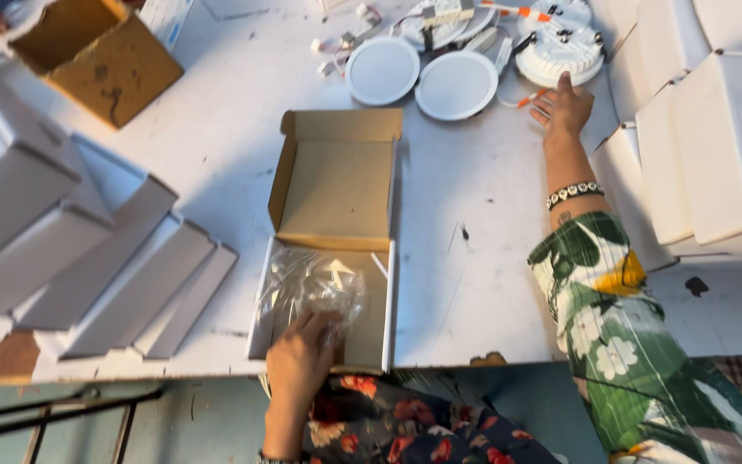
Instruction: The person repeatedly opens white cardboard boxes, places a plastic bag and a round LED light fixture inside, closes the box, and stacks it. The process is repeated multiple times in a consistent sequence.
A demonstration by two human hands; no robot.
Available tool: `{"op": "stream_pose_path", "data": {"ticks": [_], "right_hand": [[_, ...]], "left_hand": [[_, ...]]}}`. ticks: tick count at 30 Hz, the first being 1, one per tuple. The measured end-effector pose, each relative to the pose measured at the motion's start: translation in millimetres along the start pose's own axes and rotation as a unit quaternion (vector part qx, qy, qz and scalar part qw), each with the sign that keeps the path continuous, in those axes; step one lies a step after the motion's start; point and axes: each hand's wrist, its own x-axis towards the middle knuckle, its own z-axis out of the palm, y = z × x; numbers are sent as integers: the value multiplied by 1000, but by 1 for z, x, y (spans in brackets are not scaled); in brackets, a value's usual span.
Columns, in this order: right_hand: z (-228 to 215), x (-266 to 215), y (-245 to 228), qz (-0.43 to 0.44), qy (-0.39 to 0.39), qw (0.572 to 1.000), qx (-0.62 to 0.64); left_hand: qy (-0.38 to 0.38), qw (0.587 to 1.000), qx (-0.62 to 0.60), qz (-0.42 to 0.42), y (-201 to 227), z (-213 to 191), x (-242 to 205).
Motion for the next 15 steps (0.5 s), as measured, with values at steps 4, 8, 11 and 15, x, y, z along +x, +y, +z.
{"op": "stream_pose_path", "data": {"ticks": [4,8,11,15], "right_hand": [[6,32,-3,39,55,995,-71],[12,31,-8,44,117,983,-136],[16,33,-6,29,103,986,-126],[7,36,1,10,103,991,-80]], "left_hand": [[-9,999,17,-32,-11,2,4],[2,1000,1,-21,-14,12,3],[16,1000,-3,-25,-17,13,9],[7,999,15,-43,-15,13,10]]}}
